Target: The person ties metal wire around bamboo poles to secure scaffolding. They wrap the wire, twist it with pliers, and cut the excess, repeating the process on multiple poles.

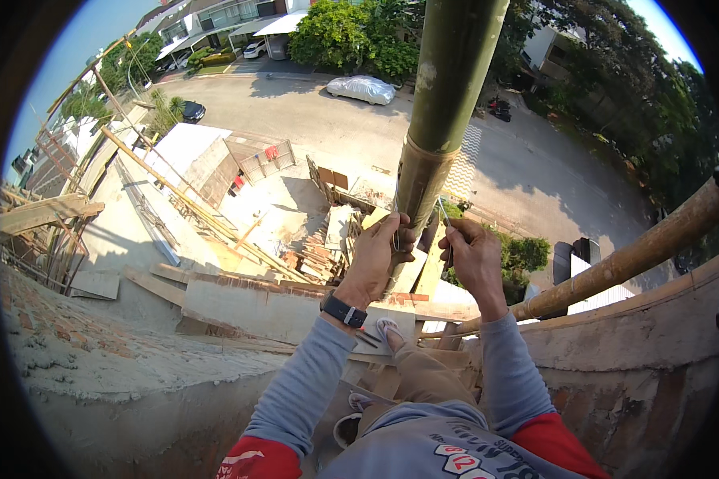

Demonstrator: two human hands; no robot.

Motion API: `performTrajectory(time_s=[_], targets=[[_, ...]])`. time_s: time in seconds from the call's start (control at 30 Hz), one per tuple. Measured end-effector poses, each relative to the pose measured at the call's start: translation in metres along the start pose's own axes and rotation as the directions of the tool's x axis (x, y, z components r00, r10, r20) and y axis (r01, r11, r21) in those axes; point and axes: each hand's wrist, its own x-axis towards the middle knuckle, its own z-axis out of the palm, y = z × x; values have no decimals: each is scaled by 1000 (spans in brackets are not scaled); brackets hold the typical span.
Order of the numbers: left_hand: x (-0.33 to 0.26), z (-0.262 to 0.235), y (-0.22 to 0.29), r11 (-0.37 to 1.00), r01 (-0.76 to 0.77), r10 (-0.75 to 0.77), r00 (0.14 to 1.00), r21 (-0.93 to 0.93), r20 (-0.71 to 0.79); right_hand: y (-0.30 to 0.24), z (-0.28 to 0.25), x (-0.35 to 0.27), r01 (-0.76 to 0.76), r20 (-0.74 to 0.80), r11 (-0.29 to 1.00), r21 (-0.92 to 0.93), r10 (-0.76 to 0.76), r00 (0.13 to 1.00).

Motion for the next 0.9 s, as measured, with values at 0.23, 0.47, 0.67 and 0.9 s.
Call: performTrajectory(time_s=[0.23,0.47,0.67,0.9], targets=[[13,-12,1,900,-134,89,988,416,125,13,16,-15,-110,-49,885,452,147,988],[17,-1,21,595,-246,182,969,765,169,35,33,-6,102,-125,973,205,-78,989],[17,7,17,469,-230,252,960,852,120,38,36,-2,364,-94,931,-9,-363,927],[17,4,22,677,-83,31,996,731,84,6,13,13,681,208,607,-409,-665,717]])
